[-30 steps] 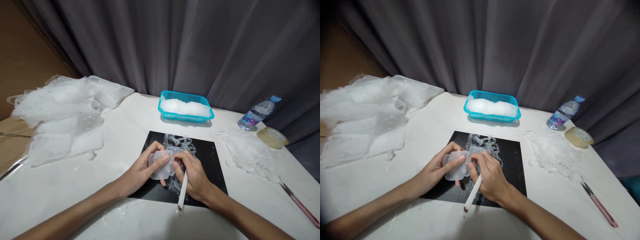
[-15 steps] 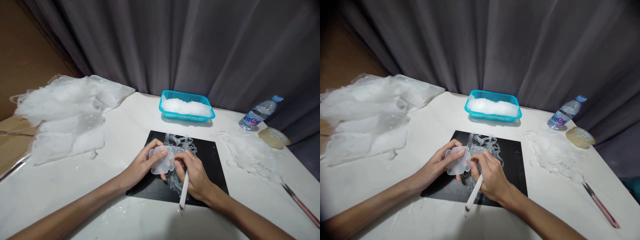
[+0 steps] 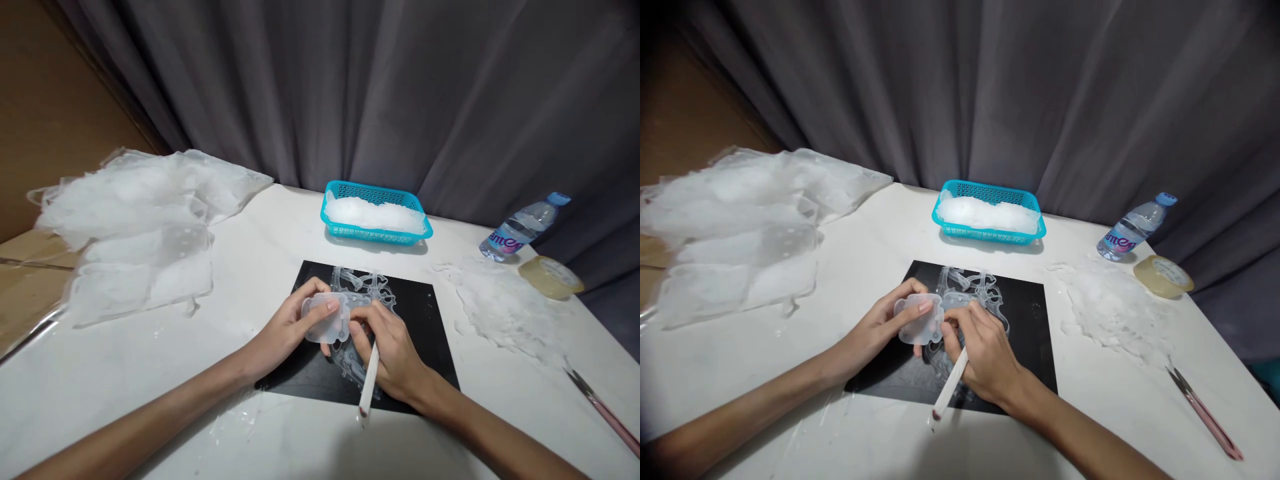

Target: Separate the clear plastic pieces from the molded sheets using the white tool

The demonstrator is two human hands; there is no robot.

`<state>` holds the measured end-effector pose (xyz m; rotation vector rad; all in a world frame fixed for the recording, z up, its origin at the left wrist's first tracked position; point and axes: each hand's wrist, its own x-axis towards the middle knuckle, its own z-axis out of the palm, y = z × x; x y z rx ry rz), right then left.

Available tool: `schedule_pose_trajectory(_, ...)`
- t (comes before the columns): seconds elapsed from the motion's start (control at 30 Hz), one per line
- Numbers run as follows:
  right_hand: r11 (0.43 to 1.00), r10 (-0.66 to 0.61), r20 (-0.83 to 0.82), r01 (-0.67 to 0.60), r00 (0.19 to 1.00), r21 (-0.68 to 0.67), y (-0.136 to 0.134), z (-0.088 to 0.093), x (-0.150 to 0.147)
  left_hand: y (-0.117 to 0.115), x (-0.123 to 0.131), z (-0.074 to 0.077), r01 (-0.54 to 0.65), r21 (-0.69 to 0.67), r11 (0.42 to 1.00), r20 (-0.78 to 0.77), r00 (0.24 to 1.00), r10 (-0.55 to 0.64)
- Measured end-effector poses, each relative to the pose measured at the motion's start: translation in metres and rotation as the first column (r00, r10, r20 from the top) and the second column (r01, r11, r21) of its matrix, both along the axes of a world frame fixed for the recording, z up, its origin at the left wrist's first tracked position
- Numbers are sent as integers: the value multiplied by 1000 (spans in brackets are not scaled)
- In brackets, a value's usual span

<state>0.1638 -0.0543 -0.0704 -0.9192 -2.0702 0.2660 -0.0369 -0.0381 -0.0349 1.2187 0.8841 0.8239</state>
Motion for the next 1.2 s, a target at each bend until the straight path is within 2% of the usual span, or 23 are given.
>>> schedule_pose_trajectory(0.23,1000,1,20,-1,1000,-20,-1,0,1,0,0,1,-10,29,1000,-8,1000,10)
schedule_pose_trajectory(0.47,1000,11,12,-11,1000,-9,-2,-3,2,0,-3,-6,43,44,998,-34,999,-41)
schedule_pose_trajectory(0.73,1000,16,21,-16,1000,11,-2,-4,2,1,-3,-8,44,24,999,-48,998,-43)
schedule_pose_trajectory(1.03,1000,10,45,-11,999,17,-2,-2,2,3,-3,-5,29,23,999,-92,995,-27)
schedule_pose_trajectory(1.2,1000,18,55,-18,998,5,-8,-2,12,-5,2,-5,25,3,1000,-105,994,-25)
